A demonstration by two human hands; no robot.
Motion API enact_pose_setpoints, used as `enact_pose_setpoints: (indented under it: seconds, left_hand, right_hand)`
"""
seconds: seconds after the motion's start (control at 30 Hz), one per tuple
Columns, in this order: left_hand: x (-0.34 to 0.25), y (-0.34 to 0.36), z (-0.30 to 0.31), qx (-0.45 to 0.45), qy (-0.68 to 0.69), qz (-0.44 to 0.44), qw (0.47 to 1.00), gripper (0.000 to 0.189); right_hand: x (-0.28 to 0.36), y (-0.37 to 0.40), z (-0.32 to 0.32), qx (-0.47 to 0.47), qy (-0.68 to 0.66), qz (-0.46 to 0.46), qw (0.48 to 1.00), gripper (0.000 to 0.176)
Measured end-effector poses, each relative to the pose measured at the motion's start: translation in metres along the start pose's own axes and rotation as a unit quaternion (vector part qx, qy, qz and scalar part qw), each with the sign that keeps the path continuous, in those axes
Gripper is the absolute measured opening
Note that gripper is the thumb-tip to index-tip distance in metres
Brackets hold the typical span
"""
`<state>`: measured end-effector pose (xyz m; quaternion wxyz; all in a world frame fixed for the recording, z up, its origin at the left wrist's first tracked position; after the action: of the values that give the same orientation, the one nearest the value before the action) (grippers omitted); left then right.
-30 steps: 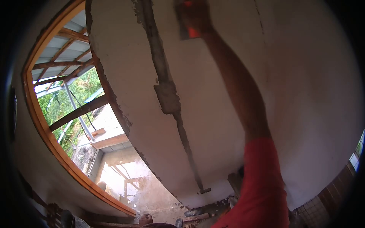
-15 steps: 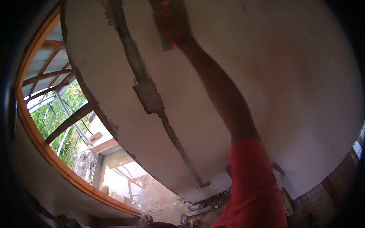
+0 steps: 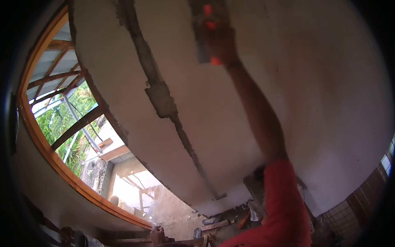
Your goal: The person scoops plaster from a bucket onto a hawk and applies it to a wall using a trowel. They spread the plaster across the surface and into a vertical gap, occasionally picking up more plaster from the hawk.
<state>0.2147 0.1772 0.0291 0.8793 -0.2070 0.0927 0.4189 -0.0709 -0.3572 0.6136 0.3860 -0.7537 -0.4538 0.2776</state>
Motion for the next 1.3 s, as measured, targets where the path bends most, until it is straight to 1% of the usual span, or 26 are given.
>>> enact_pose_setpoints:
  seconds: [0.03, 0.1, 0.13, 0.2, 0.23, 0.33, 0.37, 0.43, 0.47, 0.57, 0.67, 0.73, 0.77, 0.83, 0.87, 0.93, 0.97, 1.03, 1.1, 1.17, 1.23, 1.27, 1.3]
  left_hand:
    - [0.003, 0.0, -0.005, 0.013, -0.022, -0.002, 1.0, 0.044]
    - [-0.003, -0.007, -0.007, -0.06, 0.047, 0.123, 0.989, 0.032]
    - [-0.01, -0.012, -0.005, -0.096, 0.082, 0.183, 0.975, 0.028]
    - [-0.033, -0.014, 0.017, -0.086, 0.086, 0.192, 0.974, 0.028]
    - [-0.035, -0.012, 0.023, -0.08, 0.087, 0.197, 0.973, 0.029]
    - [-0.019, -0.013, 0.008, -0.054, 0.085, 0.21, 0.973, 0.031]
    - [-0.012, -0.014, 0.001, -0.052, 0.075, 0.194, 0.977, 0.031]
    - [-0.001, -0.012, -0.009, -0.047, 0.056, 0.162, 0.984, 0.032]
    - [-0.003, -0.012, -0.005, -0.048, 0.055, 0.177, 0.982, 0.032]
    - [-0.016, -0.015, 0.004, -0.05, 0.06, 0.211, 0.974, 0.032]
    - [-0.02, -0.015, 0.009, -0.046, 0.073, 0.214, 0.973, 0.032]
    - [-0.019, -0.016, 0.007, -0.045, 0.082, 0.208, 0.974, 0.032]
    - [-0.019, -0.016, 0.006, -0.048, 0.079, 0.202, 0.975, 0.032]
    - [-0.013, -0.015, 0.004, -0.054, 0.07, 0.188, 0.978, 0.033]
    - [-0.004, -0.014, -0.003, -0.059, 0.061, 0.156, 0.984, 0.033]
    - [0.013, -0.011, -0.02, -0.071, 0.047, 0.094, 0.992, 0.033]
    - [0.004, -0.013, -0.014, -0.069, 0.068, 0.131, 0.987, 0.033]
    - [-0.022, -0.013, 0.009, -0.065, 0.105, 0.203, 0.971, 0.033]
    - [-0.022, -0.014, 0.008, -0.065, 0.078, 0.182, 0.978, 0.033]
    - [-0.031, -0.014, 0.014, -0.047, 0.07, 0.161, 0.983, 0.032]
    - [-0.053, -0.02, 0.029, -0.014, 0.079, 0.14, 0.987, 0.031]
    - [-0.068, -0.034, 0.029, -0.053, 0.099, 0.06, 0.992, 0.029]
    - [-0.09, -0.052, 0.026, -0.093, 0.122, -0.018, 0.988, 0.027]
  right_hand:
    - [0.03, 0.012, -0.01, 0.051, -0.048, -0.101, 0.992, 0.022]
    - [0.08, 0.031, -0.023, 0.113, -0.121, -0.225, 0.96, 0.019]
    - [0.099, 0.037, -0.026, 0.125, -0.146, -0.249, 0.949, 0.019]
    - [0.12, 0.041, -0.037, 0.132, -0.161, -0.261, 0.943, 0.019]
    - [0.126, 0.043, -0.041, 0.13, -0.152, -0.25, 0.947, 0.019]
    - [0.128, 0.05, -0.055, 0.113, -0.134, -0.202, 0.964, 0.02]
    - [0.125, 0.052, -0.058, 0.107, -0.129, -0.184, 0.969, 0.021]
    - [0.12, 0.052, -0.062, 0.11, -0.109, -0.179, 0.971, 0.017]
    - [0.121, 0.051, -0.061, 0.112, -0.1, -0.177, 0.973, 0.015]
    - [0.123, 0.05, -0.056, 0.13, -0.134, -0.221, 0.957, 0.015]
    - [0.123, 0.056, -0.062, 0.085, -0.161, -0.235, 0.955, 0.023]
    - [0.122, 0.06, -0.067, 0.071, -0.141, -0.221, 0.962, 0.019]
    - [0.118, 0.062, -0.066, 0.064, -0.13, -0.215, 0.966, 0.018]
    - [0.105, 0.062, -0.059, 0.11, -0.091, -0.195, 0.97, 0.019]
    - [0.097, 0.059, -0.056, 0.13, -0.072, -0.183, 0.972, 0.02]
    - [0.058, 0.065, -0.055, 0.141, -0.002, -0.126, 0.982, 0.021]
    - [0.037, 0.067, -0.05, 0.147, 0.032, -0.096, 0.984, 0.021]
    - [0.006, 0.061, -0.024, 0.107, 0.067, -0.092, 0.988, 0.022]
    - [-0.041, 0.054, 0.0, 0.123, 0.151, -0.12, 0.973, 0.025]
    - [-0.083, 0.044, 0.033, 0.077, 0.174, -0.12, 0.974, 0.028]
    - [-0.104, 0.037, 0.071, 0.091, 0.196, -0.115, 0.97, 0.03]
    - [-0.104, 0.032, 0.087, 0.098, 0.206, -0.112, 0.967, 0.032]
    - [-0.103, 0.035, 0.103, 0.081, 0.186, -0.15, 0.968, 0.031]
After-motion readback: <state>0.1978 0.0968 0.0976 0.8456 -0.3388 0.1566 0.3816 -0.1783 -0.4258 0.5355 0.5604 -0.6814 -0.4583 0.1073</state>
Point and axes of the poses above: each hand's wrist, its own y-axis away from the middle knuckle, its own z-axis out of the back of the hand, x = y × z, the point moved 1 cm from there along -y, towards the middle knuckle, and after that the axes turned 14 degrees about -x, right-handed, at the moved point
